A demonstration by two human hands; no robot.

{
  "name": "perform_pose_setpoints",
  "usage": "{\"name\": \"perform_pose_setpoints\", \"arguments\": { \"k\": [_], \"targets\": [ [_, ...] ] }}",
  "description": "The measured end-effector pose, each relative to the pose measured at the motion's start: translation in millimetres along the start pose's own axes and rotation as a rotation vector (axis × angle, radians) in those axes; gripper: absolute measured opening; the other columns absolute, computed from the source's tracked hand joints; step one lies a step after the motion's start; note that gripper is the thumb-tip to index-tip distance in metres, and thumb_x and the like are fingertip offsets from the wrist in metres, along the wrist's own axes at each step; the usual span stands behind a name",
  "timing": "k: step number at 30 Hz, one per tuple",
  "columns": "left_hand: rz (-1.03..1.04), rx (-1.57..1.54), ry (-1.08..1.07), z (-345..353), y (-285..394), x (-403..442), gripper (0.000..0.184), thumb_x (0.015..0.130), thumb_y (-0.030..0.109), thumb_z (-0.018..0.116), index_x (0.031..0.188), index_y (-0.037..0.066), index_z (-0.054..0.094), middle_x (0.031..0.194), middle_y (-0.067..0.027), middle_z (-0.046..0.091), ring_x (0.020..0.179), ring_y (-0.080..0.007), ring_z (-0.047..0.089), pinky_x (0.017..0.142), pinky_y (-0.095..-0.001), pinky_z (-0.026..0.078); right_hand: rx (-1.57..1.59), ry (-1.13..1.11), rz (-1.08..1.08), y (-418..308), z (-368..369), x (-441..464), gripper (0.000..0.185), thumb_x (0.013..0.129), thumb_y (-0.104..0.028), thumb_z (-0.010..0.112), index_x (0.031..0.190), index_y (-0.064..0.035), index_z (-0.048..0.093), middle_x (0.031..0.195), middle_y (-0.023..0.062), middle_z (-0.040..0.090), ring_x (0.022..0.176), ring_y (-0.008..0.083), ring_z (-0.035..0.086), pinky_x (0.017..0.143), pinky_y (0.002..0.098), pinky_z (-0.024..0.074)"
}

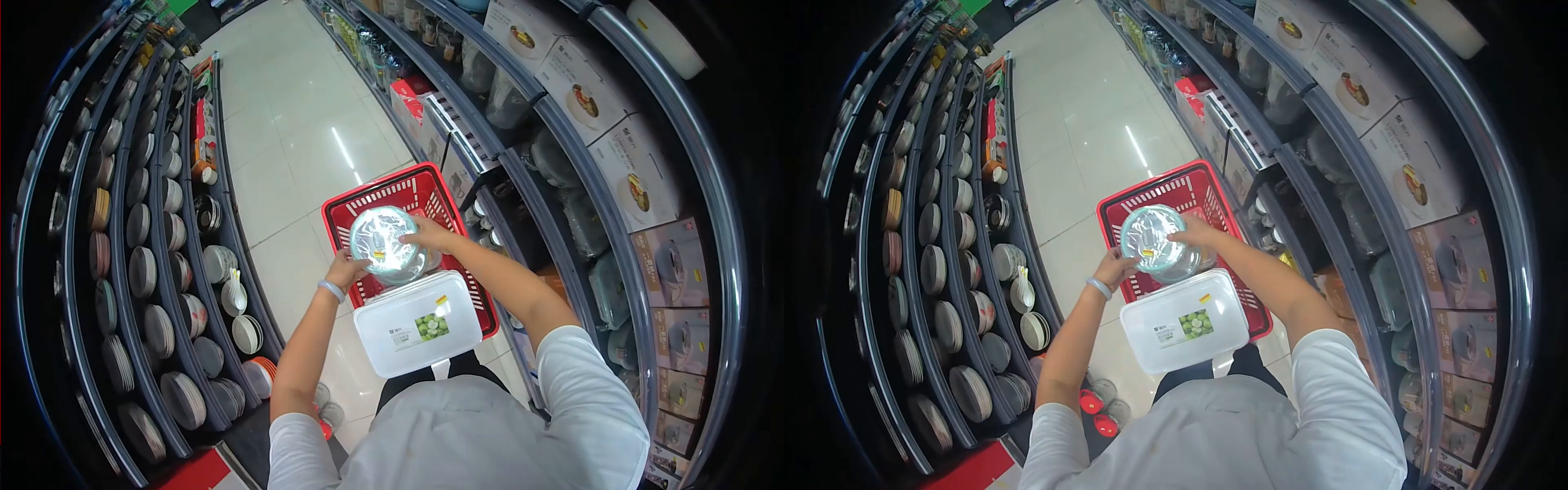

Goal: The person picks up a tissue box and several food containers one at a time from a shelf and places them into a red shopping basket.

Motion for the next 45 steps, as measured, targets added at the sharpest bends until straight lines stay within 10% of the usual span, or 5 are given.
{"name": "perform_pose_setpoints", "arguments": {
  "k": [5, 12, 31, 35, 45],
  "targets": [
    [-0.103, -0.032, 0.056, 12, -20, -8, 0.039, 0.078, 0.002, 0.060, 0.112, -0.006, 0.040, 0.101, -0.0169, 0.057, 0.093, -0.0236, 0.059, 0.082, -0.0350, 0.051, 0.055, 0.058, -0.059, 18, -5, -7, 0.049, 0.069, -0.013, 0.071, 0.114, -0.0036, 0.052, 0.098, 0.0109, 0.060, 0.084, 0.0176, 0.059, 0.066, 0.0307, 0.0502],
    [-0.118, -0.143, 0.043, 22, -29, -6, 0.023, 0.082, 0.003, 0.053, 0.100, -0.009, 0.051, 0.093, -0.0163, 0.059, 0.081, -0.0215, 0.063, 0.069, -0.0267, 0.055, 0.012, 0.079, 0.094, 35, -8, -14, 0.052, 0.068, -0.007, 0.071, 0.115, -0.0010, 0.051, 0.103, 0.0102, 0.059, 0.094, 0.0176, 0.055, 0.080, 0.0299, 0.0445],
    [-0.089, 0.087, 0.236, -11, -23, -6, 0.050, 0.080, 0.016, 0.059, 0.121, -0.001, 0.036, 0.088, -0.0140, 0.056, 0.068, -0.0189, 0.058, 0.055, -0.0297, 0.050, -0.504, 0.391, -0.123, -26, -58, -100, 0.065, 0.069, -0.023, 0.070, 0.120, 0.0058, 0.043, 0.111, 0.0236, 0.054, 0.104, 0.0296, 0.054, 0.090, 0.0345, 0.0417],
    [0.145, 0.372, 0.189, -20, 44, 33, 0.056, 0.079, 0.006, 0.056, 0.127, -0.002, 0.029, 0.085, -0.0134, 0.055, 0.070, -0.0160, 0.055, 0.053, -0.0290, 0.049, -0.611, 0.493, -0.225, -129, -77, -178, 0.053, 0.071, -0.023, 0.067, 0.114, 0.0022, 0.049, 0.103, 0.0222, 0.058, 0.097, 0.0314, 0.057, 0.084, 0.0366, 0.0446],
    [0.967, 0.538, -0.197, 306, 361, -83, 0.050, 0.079, 0.023, 0.062, 0.119, -0.003, 0.044, 0.097, -0.0160, 0.060, 0.077, -0.0169, 0.058, 0.068, -0.0273, 0.046, -1.091, 1.185, -0.462, -410, -171, -414, 0.041, 0.073, -0.027, 0.060, 0.107, -0.0042, 0.057, 0.095, 0.0172, 0.063, 0.091, 0.0337, 0.059, 0.078, 0.0406, 0.0467]
  ]
}}
Point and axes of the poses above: each hand's wrist, its own x-axis towards the middle knuckle, its own z-axis out of the palm, y = z × x, the point moved 9 cm from there along x, towards the middle knuckle
